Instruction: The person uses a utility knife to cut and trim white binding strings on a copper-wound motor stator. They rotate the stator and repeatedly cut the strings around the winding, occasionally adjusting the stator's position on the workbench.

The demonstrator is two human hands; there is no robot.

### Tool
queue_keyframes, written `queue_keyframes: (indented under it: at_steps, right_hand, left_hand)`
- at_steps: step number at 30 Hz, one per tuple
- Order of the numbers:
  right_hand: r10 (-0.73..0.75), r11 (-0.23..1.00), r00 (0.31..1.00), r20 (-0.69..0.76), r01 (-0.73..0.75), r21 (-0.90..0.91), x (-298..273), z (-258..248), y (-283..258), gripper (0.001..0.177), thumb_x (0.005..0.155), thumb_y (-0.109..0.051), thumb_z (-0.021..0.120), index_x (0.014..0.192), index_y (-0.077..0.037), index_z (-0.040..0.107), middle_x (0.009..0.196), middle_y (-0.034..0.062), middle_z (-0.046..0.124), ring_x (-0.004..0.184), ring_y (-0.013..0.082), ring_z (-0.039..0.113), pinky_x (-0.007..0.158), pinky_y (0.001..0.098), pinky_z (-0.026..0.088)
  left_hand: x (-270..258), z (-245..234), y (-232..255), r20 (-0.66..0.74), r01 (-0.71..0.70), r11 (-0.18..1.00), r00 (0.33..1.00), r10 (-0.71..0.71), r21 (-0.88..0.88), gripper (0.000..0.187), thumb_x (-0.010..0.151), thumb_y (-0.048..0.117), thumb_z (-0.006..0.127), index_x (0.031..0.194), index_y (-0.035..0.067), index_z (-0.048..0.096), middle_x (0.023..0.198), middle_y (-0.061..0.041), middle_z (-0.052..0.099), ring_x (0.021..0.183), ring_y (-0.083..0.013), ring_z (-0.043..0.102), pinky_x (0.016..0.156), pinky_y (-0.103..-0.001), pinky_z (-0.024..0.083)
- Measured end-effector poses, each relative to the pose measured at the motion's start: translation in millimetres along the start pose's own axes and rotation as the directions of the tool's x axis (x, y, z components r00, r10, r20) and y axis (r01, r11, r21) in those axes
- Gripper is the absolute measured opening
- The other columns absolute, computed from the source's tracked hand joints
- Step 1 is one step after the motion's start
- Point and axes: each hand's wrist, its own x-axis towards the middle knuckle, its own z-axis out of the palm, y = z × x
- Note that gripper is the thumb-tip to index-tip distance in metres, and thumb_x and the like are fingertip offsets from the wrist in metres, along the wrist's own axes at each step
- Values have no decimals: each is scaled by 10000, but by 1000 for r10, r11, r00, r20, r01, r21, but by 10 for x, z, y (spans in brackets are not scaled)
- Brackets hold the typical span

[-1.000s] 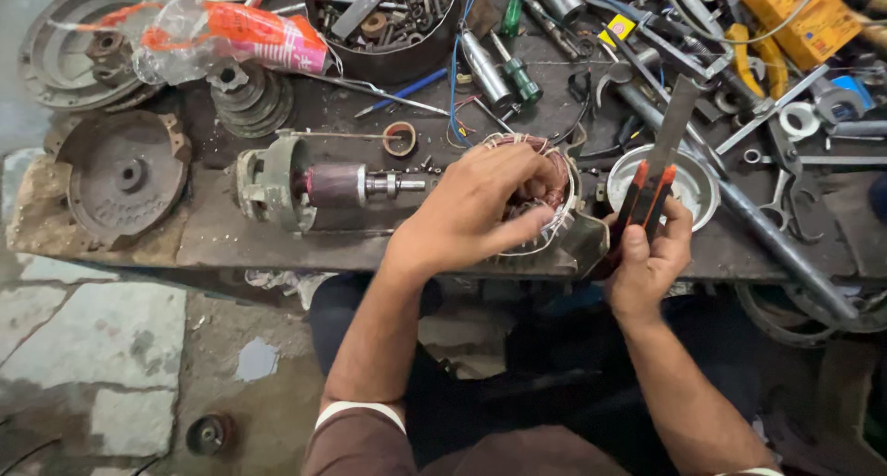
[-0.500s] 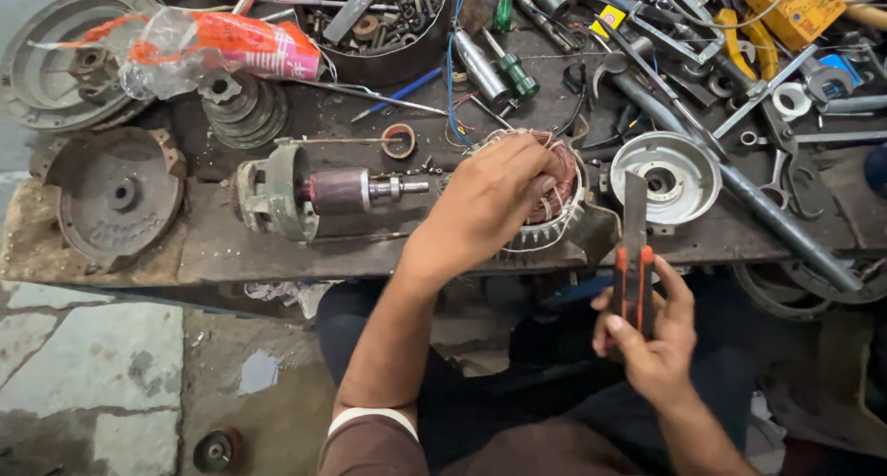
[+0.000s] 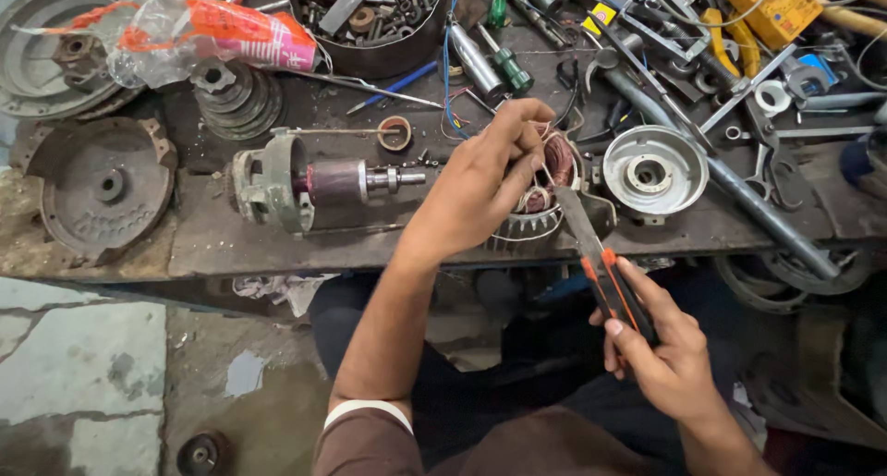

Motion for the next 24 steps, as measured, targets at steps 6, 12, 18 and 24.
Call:
queue_keyframes:
  at_steps: [6,12,18,24]
  right_hand:
    - [74,981,997,10,-74,180,105,140,-213,696,918,25,534,1582,-43,336,957,158,680,497,149,614,402,261,489]
    - [-103,912,954,-281,203,356,332,260,-289,658,1015,26,488,1635,-99,304,1014,187,644,575,200,617,490,301,527]
    - [-251,815,869,-425,427,392,312,177,-227,620,1102,2,511,1656,-140,272,1035,197,655,569,191,621,487,301,533]
    - [-219,937,920,-326,291,191,172,116,11,672,1030,-5,530,1655,-73,293,1019,206,657,588,183,616,507,300,531]
  left_hand:
    - [-11,-40,-18,52,13,995,999,-8,-99,417,1003,-53,597,1388,10,449,937,-23,587,844,-108,616,804,-269,530]
    - [-17,-142,-24,221,56,977,975,-9,-207,377,965,30,700,1310,39,548,844,36,566,761,-49,498,695,-222,417]
    - [-19,-130,-4,66,106,967,993,-93,-230,311,922,75,755,1197,66,610,767,67,506,680,-37,473,638,-234,381]
    - [-49,-11,193,-34,-139,877,984,174,459,221,885,147,808,1051,132,664,1006,-13,621,977,-213,592,842,-359,451]
